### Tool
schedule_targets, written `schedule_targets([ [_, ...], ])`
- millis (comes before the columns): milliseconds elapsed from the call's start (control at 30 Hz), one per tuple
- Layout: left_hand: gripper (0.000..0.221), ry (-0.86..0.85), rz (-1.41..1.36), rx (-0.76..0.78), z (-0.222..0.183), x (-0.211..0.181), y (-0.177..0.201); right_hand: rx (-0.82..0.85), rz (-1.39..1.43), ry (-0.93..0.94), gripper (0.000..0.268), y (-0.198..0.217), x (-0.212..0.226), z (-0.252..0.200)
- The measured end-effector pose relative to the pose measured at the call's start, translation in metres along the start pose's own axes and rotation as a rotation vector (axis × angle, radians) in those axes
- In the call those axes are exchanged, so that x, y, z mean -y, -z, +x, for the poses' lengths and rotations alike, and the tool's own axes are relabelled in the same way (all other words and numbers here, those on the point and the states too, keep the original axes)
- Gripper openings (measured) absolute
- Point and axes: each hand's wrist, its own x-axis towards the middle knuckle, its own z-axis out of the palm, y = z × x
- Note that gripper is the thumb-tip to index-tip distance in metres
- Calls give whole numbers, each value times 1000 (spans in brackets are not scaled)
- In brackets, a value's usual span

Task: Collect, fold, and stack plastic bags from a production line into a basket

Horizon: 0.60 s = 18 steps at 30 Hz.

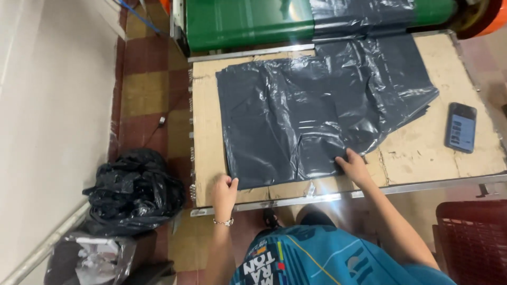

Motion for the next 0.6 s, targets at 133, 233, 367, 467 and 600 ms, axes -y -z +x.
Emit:
schedule_targets([
  [133, 24, -90, -510, -43, -13, 4, -4, -152, -355, 151, 26, -7, -27, 15],
  [233, 40, -112, -580, -43, -62, -13, 24, -179, -310, 183, 26, -19, -46, -18],
  [367, 53, -100, -247, -220, -43, 25, -27, -166, -274, 24, 41, -6, -23, -16],
  [467, 54, -189, -154, -313, -35, 45, -49, -149, -179, -21, 49, -11, -10, -21],
  [600, 63, -199, 118, -347, -31, 15, -17, -135, -338, -18, 67, 5, 31, -26],
])
